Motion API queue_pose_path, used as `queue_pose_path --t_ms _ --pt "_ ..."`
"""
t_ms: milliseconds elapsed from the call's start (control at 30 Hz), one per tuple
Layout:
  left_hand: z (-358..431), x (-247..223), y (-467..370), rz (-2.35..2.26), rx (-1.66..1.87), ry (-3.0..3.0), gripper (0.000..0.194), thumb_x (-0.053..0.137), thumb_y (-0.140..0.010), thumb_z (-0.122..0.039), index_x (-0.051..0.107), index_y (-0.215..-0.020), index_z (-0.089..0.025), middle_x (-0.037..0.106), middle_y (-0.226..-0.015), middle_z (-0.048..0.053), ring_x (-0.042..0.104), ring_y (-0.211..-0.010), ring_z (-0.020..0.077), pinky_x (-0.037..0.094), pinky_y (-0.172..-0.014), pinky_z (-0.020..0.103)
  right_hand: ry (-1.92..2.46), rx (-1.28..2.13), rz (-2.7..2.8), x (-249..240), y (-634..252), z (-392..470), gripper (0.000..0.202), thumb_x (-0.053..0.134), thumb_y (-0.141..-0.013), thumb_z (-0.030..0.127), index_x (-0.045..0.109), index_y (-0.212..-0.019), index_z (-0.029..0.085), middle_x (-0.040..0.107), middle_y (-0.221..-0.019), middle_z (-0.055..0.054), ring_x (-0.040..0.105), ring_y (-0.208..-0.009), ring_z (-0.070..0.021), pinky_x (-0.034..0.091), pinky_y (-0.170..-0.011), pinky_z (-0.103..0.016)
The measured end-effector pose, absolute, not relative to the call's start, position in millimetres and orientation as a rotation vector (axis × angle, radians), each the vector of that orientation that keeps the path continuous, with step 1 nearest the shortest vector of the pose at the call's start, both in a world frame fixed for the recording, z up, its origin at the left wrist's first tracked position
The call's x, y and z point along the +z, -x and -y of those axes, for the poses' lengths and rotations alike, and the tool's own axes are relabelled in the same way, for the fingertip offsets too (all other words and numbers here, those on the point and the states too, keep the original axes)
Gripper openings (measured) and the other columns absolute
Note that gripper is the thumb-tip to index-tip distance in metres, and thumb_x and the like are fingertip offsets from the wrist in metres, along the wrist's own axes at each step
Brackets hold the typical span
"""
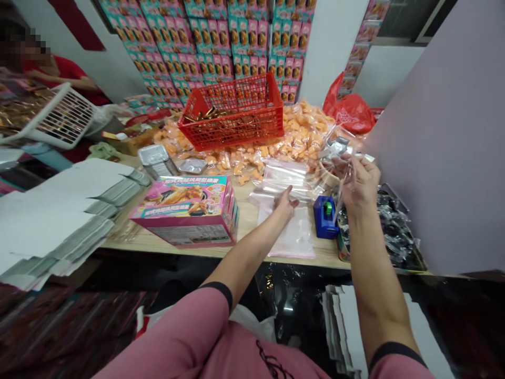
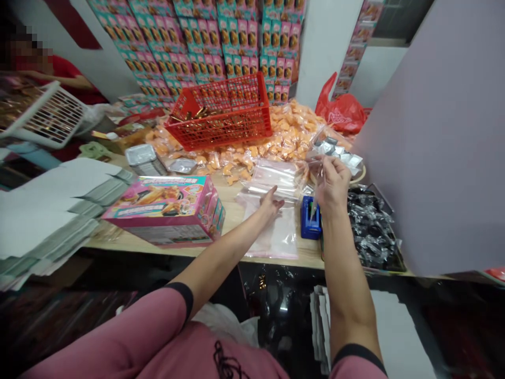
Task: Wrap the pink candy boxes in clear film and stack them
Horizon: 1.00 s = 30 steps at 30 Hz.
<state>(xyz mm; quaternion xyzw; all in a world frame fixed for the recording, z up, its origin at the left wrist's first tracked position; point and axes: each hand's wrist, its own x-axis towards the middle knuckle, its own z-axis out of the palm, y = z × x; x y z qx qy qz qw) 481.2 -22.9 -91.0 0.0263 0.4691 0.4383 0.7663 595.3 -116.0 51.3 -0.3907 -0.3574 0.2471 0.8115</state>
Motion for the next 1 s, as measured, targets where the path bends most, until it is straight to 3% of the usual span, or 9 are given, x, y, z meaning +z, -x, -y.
queue_pose_path --t_ms 200,333,433,667,833,933,1000 --pt "19.0 -68.5 -471.7 -1.065 1.043 -0.087 0.026 0.073 -0.074 -0.016 0.055 -0.092 -0.018 0.052 -0.075 -0.004 0.052 -0.056 0.0059 0.046 -0.055 0.015 0.834 0.529 0.797 52.6 -592.4 119.3 0.021 0.075 -0.083 0.039 0.066 -0.076 0.021 0.069 -0.074 0.001 0.074 -0.076 -0.0156 0.062 -0.085 -0.039" --pt "51.7 -52.3 -452.5 -1.006 1.080 -0.144 0.016 0.066 -0.078 -0.011 0.058 -0.091 -0.016 0.059 -0.073 -0.001 0.062 -0.065 0.0123 0.053 -0.065 0.023 0.827 0.532 0.751 46.0 -602.4 108.5 0.023 0.078 -0.080 0.038 0.064 -0.073 0.021 0.067 -0.075 0.001 0.074 -0.077 -0.0154 0.062 -0.083 -0.038" --pt "98.9 -29.7 -417.2 -0.933 1.009 -0.212 0.009 0.065 -0.085 -0.021 0.060 -0.091 -0.016 0.065 -0.077 0.003 0.067 -0.073 0.0188 0.058 -0.072 0.033 0.870 0.553 0.752 38.9 -608.6 97.9 0.021 0.076 -0.080 0.038 0.064 -0.075 0.021 0.067 -0.073 0.002 0.072 -0.074 -0.0150 0.062 -0.081 -0.038" --pt "184.2 63.2 -336.9 -0.741 0.517 -0.200 0.031 0.056 -0.094 -0.046 0.065 -0.103 -0.019 0.072 -0.095 0.015 0.071 -0.103 0.0343 0.060 -0.092 0.053 0.941 0.818 0.822 31.6 -591.4 61.7 0.019 0.078 -0.075 0.029 0.062 -0.071 0.021 0.067 -0.072 0.002 0.069 -0.071 -0.0133 0.061 -0.078 -0.036" --pt "187.1 84.9 -331.9 -0.773 0.492 -0.151 0.042 0.047 -0.098 -0.050 0.063 -0.115 -0.015 0.071 -0.092 0.017 0.073 -0.099 0.0334 0.062 -0.090 0.050 0.982 0.829 0.846 43.4 -589.8 37.6 0.027 0.079 -0.074 0.036 0.058 -0.070 0.019 0.066 -0.074 0.000 0.069 -0.073 -0.0140 0.060 -0.080 -0.039" --pt "168.1 73.7 -345.5 -0.761 0.559 -0.070 0.042 0.040 -0.103 -0.042 0.060 -0.122 -0.010 0.072 -0.095 0.017 0.073 -0.093 0.0287 0.063 -0.083 0.044 0.943 0.589 0.860 63.0 -612.8 33.2 0.034 0.078 -0.075 0.051 0.056 -0.073 0.025 0.065 -0.077 0.001 0.068 -0.081 -0.0180 0.059 -0.086 -0.047" --pt "145.1 56.7 -361.5 -0.723 0.674 -0.026 0.039 0.042 -0.103 -0.039 0.058 -0.126 -0.012 0.072 -0.104 0.015 0.073 -0.096 0.0260 0.063 -0.083 0.040 0.912 0.395 0.863 80.4 -632.0 34.1 0.031 0.074 -0.079 0.053 0.055 -0.074 0.028 0.065 -0.079 0.000 0.066 -0.083 -0.0187 0.057 -0.090 -0.048"
